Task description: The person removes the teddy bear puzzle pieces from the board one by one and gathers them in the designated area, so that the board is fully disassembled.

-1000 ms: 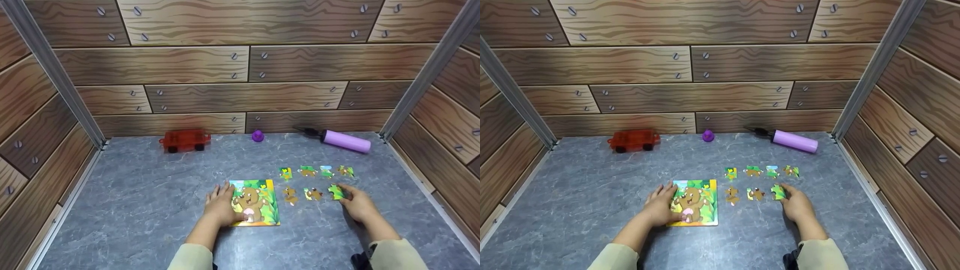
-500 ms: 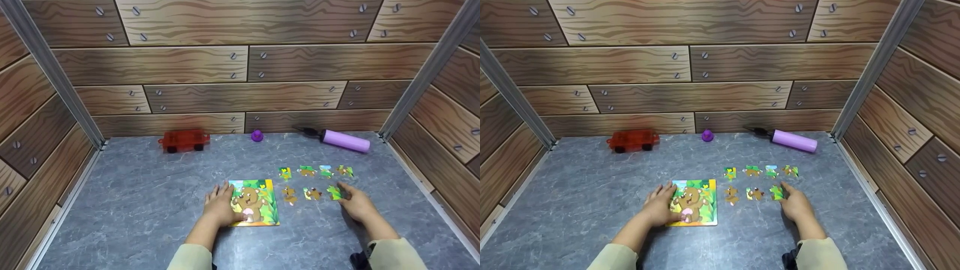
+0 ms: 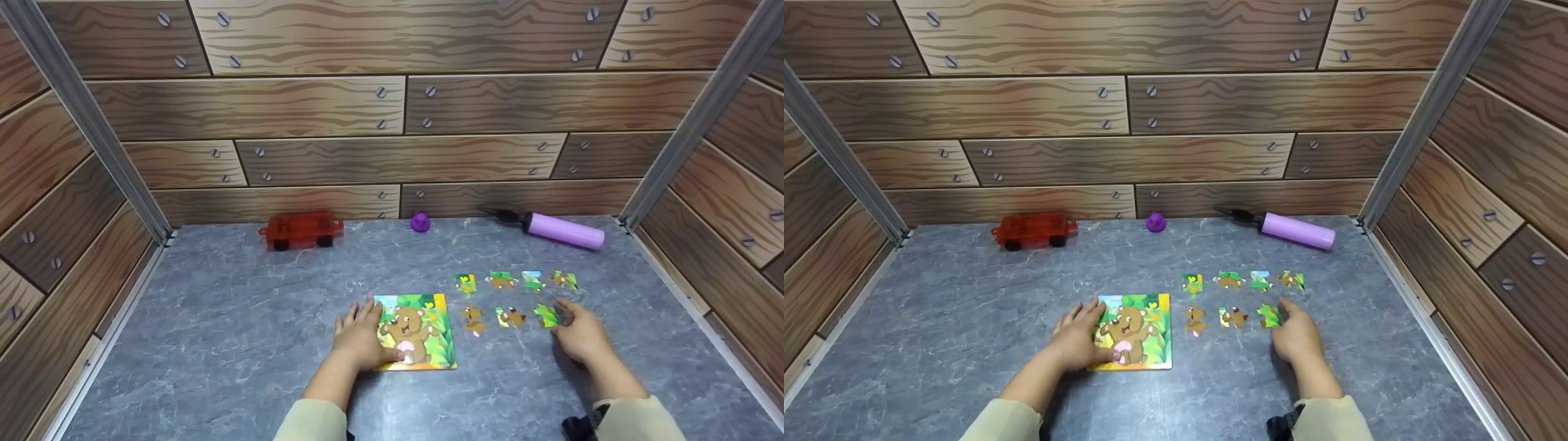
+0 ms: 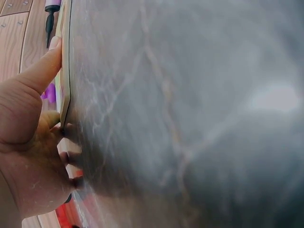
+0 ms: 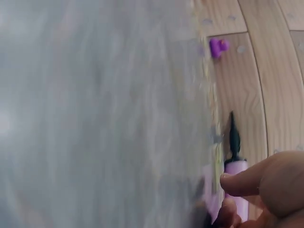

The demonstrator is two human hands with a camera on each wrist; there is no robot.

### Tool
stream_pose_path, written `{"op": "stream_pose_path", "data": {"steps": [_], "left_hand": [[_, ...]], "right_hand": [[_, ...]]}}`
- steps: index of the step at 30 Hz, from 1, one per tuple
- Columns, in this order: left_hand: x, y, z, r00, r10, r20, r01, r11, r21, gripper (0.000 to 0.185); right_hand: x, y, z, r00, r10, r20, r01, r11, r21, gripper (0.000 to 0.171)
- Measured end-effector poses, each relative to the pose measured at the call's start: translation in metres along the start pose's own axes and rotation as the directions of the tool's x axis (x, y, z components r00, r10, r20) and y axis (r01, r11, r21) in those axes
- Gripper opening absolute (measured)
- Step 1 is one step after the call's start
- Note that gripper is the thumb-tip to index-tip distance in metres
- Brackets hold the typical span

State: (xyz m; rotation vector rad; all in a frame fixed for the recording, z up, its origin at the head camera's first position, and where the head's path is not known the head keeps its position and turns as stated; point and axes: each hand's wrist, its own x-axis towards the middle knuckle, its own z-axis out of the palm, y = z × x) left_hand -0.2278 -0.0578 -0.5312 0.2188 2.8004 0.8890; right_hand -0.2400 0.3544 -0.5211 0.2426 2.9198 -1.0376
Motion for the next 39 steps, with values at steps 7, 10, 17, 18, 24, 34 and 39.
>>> {"op": "stream_pose_path", "data": {"steps": [7,10,17,18,24,34,39], "left_hand": [[0.000,-0.001,0.001,1.000,-0.001,-0.005,0.001,1.000,-0.003,0.108],[0.000,-0.001,0.001,1.000,-0.001,-0.006,0.001,1.000,-0.001,0.108],[0.001,-0.001,0.001,1.000,0.001,-0.001,-0.001,1.000,-0.008,0.108],[0.001,-0.001,0.001,1.000,0.001,-0.001,-0.001,1.000,-0.012,0.108],[0.000,-0.001,0.000,1.000,-0.001,0.000,0.001,1.000,-0.009,0.108],[0.000,-0.002,0.001,1.000,0.007,-0.010,-0.007,1.000,0.008,0.108],[0.001,-0.001,0.001,1.000,0.007,-0.012,-0.007,1.000,0.010,0.108]], "right_hand": [[-0.012,-0.039,0.019,0.989,-0.110,-0.099,0.120,0.987,0.103,0.057],[-0.018,-0.061,0.028,0.983,-0.143,-0.116,0.162,0.972,0.170,0.056],[-0.034,-0.100,0.056,0.972,-0.204,-0.115,0.229,0.931,0.284,0.054],[-0.037,-0.104,0.060,0.971,-0.215,-0.107,0.237,0.925,0.297,0.054],[-0.052,-0.125,0.085,0.958,-0.287,-0.003,0.271,0.902,0.335,0.056],[-0.063,-0.136,0.109,0.907,-0.386,0.169,0.316,0.888,0.334,0.068],[-0.064,-0.137,0.119,0.917,-0.355,0.180,0.305,0.918,0.254,0.064]]}}
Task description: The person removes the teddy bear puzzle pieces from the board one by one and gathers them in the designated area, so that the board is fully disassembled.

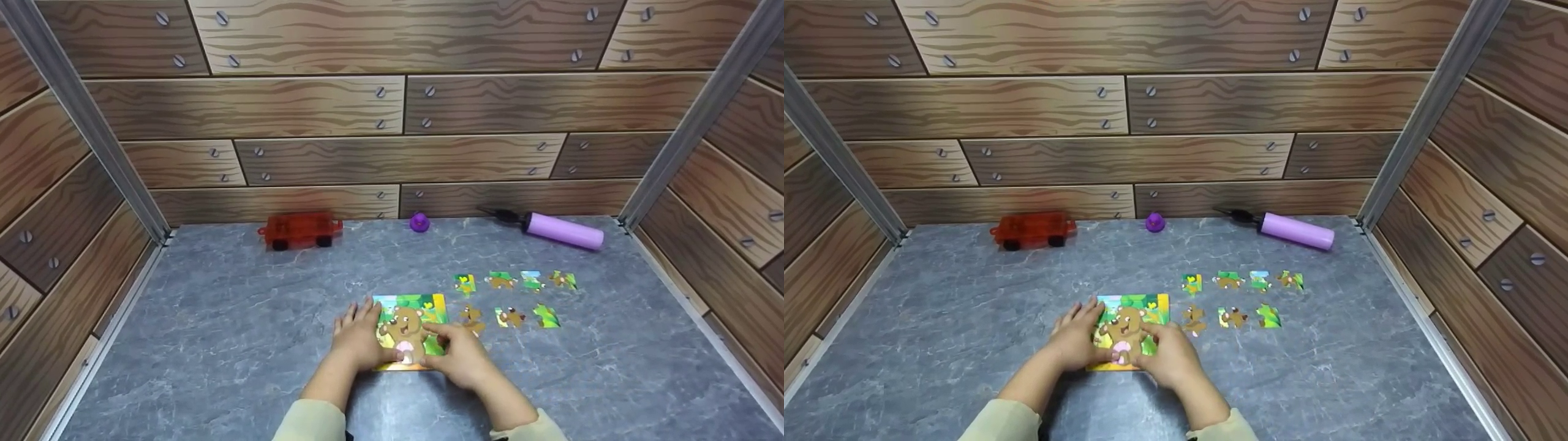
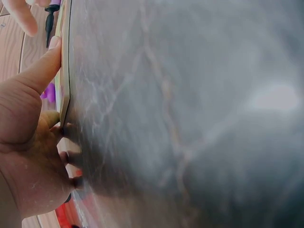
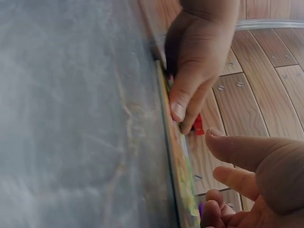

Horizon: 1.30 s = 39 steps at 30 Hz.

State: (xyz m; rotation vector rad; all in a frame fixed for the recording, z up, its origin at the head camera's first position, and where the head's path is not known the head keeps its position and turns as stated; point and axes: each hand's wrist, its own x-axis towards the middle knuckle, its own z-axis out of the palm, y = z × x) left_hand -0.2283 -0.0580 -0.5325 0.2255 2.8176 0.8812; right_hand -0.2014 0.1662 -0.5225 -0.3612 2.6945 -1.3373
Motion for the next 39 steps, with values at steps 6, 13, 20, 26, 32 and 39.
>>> {"op": "stream_pose_path", "data": {"steps": [6,13,20,26,32,39], "left_hand": [[0.000,0.001,-0.001,1.000,-0.001,0.008,0.002,1.000,-0.016,0.107],[-0.001,0.001,-0.002,1.000,0.012,0.005,-0.012,1.000,-0.015,0.107],[-0.003,0.001,-0.005,1.000,0.009,0.021,-0.008,0.999,-0.052,0.109],[-0.005,0.001,-0.008,0.998,0.017,0.055,-0.011,0.995,-0.102,0.109],[-0.004,0.001,-0.010,0.997,0.024,0.071,-0.016,0.994,-0.112,0.110],[-0.002,-0.001,-0.009,0.997,0.028,0.072,-0.019,0.993,-0.114,0.111]], "right_hand": [[0.002,0.002,0.007,0.998,0.053,0.038,-0.050,0.996,-0.076,0.057],[0.002,0.003,0.011,0.999,0.037,0.023,-0.035,0.993,-0.109,0.051],[0.002,0.005,0.012,1.000,0.029,0.011,-0.028,0.994,-0.104,0.048],[0.002,0.006,0.011,0.999,0.032,0.011,-0.031,0.995,-0.096,0.046],[0.001,0.006,0.012,1.000,0.017,0.001,-0.017,0.995,-0.102,0.046],[0.001,0.003,0.013,0.999,0.041,-0.012,-0.042,0.991,-0.124,0.046]]}}
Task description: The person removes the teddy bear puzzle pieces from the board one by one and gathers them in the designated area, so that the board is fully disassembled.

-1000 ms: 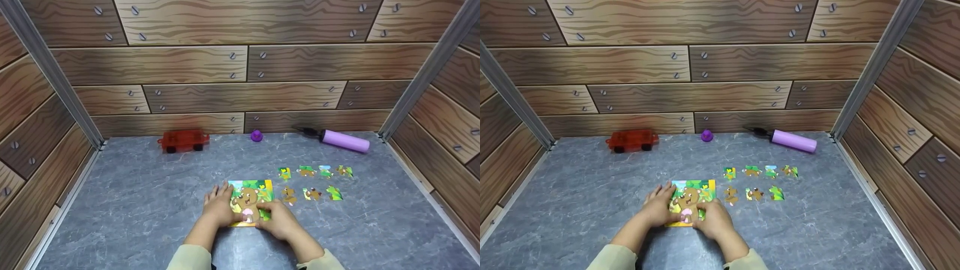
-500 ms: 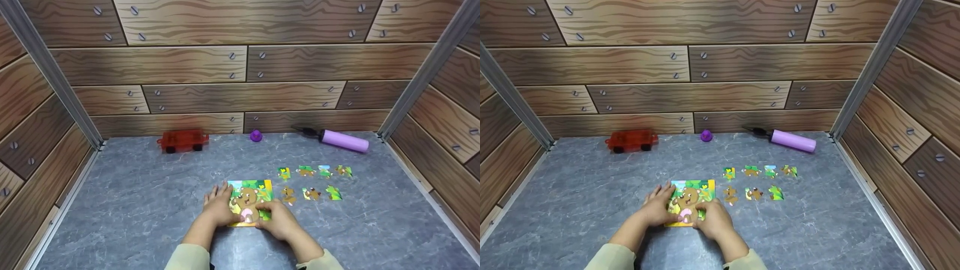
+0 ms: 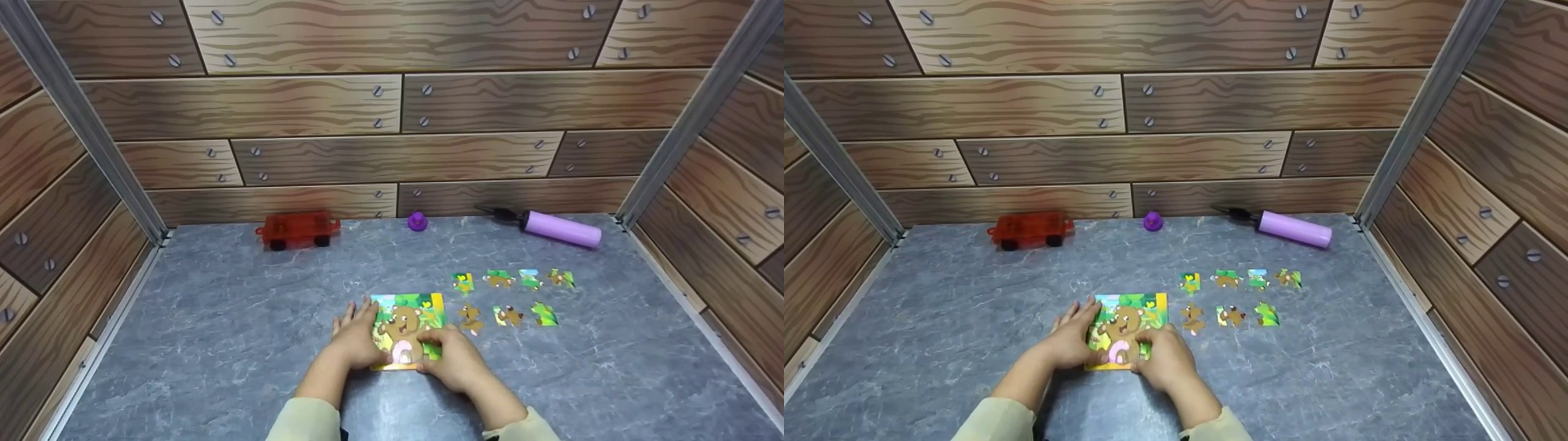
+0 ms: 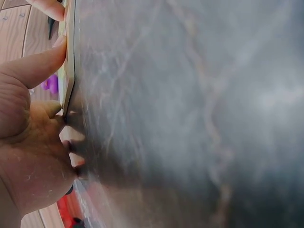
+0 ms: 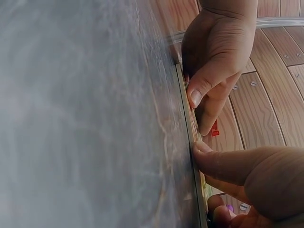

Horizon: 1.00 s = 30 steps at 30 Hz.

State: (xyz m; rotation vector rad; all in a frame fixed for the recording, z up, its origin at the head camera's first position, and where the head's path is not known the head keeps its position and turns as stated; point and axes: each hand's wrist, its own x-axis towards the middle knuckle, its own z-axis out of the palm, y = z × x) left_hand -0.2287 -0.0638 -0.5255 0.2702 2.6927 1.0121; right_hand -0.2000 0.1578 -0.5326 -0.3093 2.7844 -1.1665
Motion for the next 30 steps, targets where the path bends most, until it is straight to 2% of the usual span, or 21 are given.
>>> {"op": "stream_pose_path", "data": {"steps": [6,30], "left_hand": [[0.0005,0.0018,-0.0004,1.000,-0.004,0.007,0.004,1.000,0.006,0.110],[0.0004,0.0015,-0.0009,1.000,-0.025,0.007,0.025,1.000,-0.005,0.110]], "right_hand": [[-0.0004,-0.0016,-0.0001,1.000,0.031,0.000,-0.031,1.000,0.004,0.044],[-0.0029,-0.0014,0.0029,0.999,-0.026,-0.033,0.026,1.000,-0.005,0.043]]}}
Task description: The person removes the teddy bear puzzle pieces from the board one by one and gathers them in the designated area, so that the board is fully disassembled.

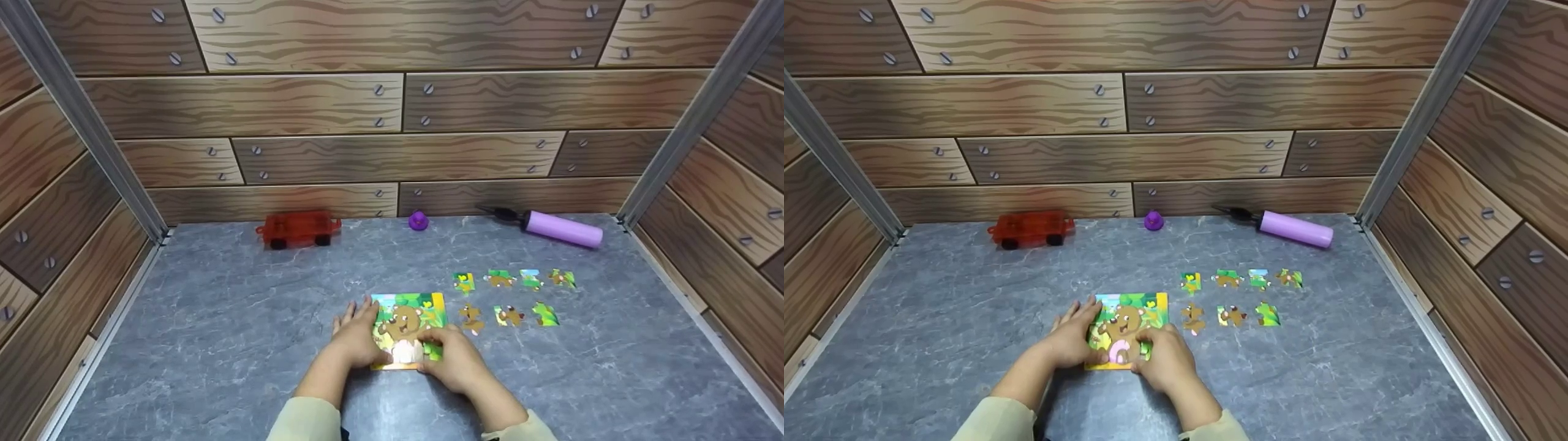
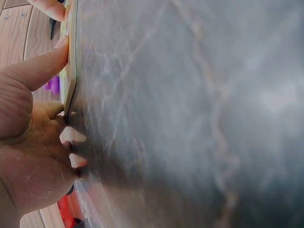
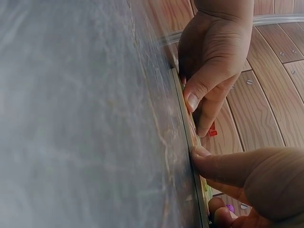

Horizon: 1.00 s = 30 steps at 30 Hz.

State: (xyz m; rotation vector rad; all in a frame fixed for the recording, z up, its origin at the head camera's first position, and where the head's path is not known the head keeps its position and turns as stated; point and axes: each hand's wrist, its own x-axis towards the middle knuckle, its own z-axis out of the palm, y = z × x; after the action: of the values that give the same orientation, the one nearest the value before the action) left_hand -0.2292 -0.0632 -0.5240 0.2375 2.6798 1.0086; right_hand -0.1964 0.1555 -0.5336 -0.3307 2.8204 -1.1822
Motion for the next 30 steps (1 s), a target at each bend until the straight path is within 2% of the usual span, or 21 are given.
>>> {"op": "stream_pose_path", "data": {"steps": [30], "left_hand": [[-0.0002,-0.0002,-0.0003,1.000,0.002,-0.001,-0.002,1.000,0.002,0.110]], "right_hand": [[-0.0003,-0.0021,0.0008,0.999,0.032,-0.010,-0.031,0.999,0.040,0.045]]}}
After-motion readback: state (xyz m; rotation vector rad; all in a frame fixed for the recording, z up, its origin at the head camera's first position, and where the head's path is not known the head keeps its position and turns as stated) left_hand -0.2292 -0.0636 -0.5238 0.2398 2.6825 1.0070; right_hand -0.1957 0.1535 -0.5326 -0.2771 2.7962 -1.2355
